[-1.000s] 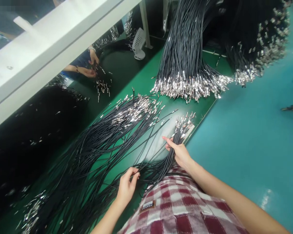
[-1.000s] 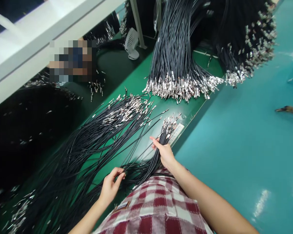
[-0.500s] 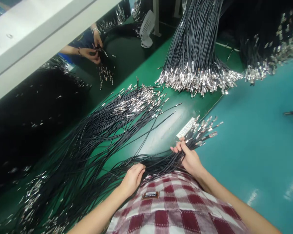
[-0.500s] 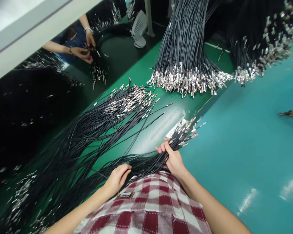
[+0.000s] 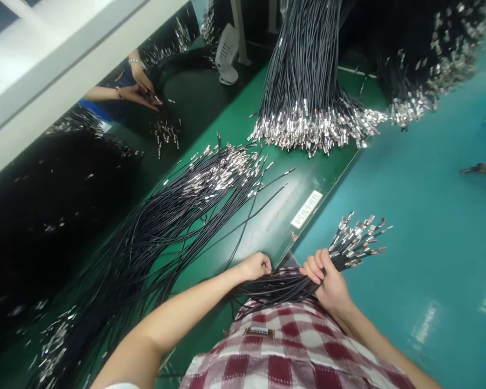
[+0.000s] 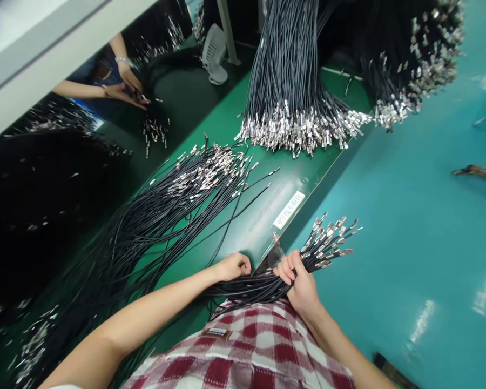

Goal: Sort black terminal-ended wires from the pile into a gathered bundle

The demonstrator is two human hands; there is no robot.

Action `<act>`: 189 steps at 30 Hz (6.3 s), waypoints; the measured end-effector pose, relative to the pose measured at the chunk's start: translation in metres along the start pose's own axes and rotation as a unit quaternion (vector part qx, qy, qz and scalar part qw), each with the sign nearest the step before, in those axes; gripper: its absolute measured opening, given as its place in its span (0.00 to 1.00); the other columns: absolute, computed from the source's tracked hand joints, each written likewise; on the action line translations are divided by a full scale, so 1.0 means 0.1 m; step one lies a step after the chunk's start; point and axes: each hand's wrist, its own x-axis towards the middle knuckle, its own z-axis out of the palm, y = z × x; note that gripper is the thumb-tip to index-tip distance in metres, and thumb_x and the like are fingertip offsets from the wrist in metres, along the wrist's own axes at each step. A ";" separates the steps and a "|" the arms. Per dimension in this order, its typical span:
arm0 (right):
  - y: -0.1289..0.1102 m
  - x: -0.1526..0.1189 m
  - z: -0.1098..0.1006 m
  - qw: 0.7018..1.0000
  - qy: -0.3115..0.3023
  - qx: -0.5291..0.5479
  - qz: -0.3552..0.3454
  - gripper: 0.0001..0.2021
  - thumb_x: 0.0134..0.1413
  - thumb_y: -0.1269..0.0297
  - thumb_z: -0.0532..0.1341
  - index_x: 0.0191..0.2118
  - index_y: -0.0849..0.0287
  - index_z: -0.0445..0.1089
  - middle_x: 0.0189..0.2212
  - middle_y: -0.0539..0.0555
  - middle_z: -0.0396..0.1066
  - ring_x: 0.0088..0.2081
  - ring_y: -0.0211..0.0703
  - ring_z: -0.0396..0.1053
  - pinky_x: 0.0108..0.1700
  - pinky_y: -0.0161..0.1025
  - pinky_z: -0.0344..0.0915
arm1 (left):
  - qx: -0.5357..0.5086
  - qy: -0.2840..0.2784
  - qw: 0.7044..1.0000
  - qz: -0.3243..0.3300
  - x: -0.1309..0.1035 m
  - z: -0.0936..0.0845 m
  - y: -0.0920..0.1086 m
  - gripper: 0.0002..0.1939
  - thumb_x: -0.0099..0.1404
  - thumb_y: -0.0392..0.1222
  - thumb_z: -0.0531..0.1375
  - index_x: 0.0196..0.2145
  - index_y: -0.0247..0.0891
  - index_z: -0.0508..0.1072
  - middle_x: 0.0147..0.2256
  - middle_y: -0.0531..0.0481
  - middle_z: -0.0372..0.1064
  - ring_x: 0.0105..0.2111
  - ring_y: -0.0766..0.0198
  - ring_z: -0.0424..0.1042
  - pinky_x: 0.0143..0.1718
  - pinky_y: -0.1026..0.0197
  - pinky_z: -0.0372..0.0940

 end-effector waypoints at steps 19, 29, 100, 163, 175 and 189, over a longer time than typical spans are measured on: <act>-0.07 0.47 0.20 0.998 0.016 0.002 0.055 0.19 0.42 0.47 0.71 0.28 0.57 0.69 0.14 0.39 0.45 0.17 0.30 0.40 0.25 0.35 0.55 | 0.246 0.333 0.910 0.016 0.57 -0.78 0.31 0.08 0.71 0.38 0.49 0.39 0.39 0.68 0.41 0.44 0.67 0.37 0.57 0.70 0.37 0.60 0.62; -0.13 0.59 0.32 0.991 0.069 -0.101 0.058 0.18 0.33 0.53 0.76 0.25 0.60 0.73 0.17 0.46 0.61 0.20 0.33 0.57 0.23 0.34 0.60 | 0.230 0.198 0.933 0.195 -0.37 -0.02 0.81 0.12 0.70 0.45 0.53 0.30 0.40 0.70 0.25 0.47 0.70 0.33 0.56 0.67 0.42 0.55 0.58; -0.13 0.74 0.52 0.993 0.004 -0.120 -0.005 0.20 0.28 0.61 0.77 0.32 0.60 0.73 0.23 0.46 0.66 0.23 0.34 0.60 0.30 0.39 0.61 | -0.093 0.070 0.982 0.151 -0.20 -0.55 0.33 0.22 0.70 0.55 0.51 0.36 0.35 0.76 0.21 0.51 0.69 0.24 0.64 0.69 0.31 0.64 0.64; -0.09 0.80 0.42 0.995 0.015 -0.066 0.069 0.25 0.37 0.54 0.75 0.45 0.52 0.76 0.34 0.49 0.73 0.27 0.35 0.65 0.27 0.34 0.66 | 0.161 0.292 0.930 0.153 -0.34 -0.08 0.27 0.14 0.72 0.38 0.46 0.48 0.38 0.68 0.38 0.41 0.74 0.37 0.55 0.73 0.39 0.57 0.66; -0.01 0.73 0.25 0.993 -0.044 0.007 0.110 0.16 0.41 0.55 0.74 0.30 0.57 0.70 0.15 0.39 0.49 0.17 0.27 0.45 0.26 0.29 0.64 | 0.257 0.346 0.901 0.044 -0.26 -0.60 0.10 0.08 0.71 0.42 0.53 0.39 0.38 0.70 0.39 0.44 0.70 0.42 0.57 0.67 0.45 0.56 0.62; 0.00 0.88 0.31 0.992 -0.010 0.004 0.125 0.18 0.38 0.56 0.75 0.33 0.58 0.73 0.16 0.40 0.51 0.18 0.27 0.48 0.26 0.29 0.64 | -0.163 0.315 0.932 0.073 -0.27 -1.17 -0.31 0.11 0.61 0.48 0.59 0.36 0.38 0.65 0.20 0.60 0.56 0.21 0.69 0.58 0.25 0.67 0.54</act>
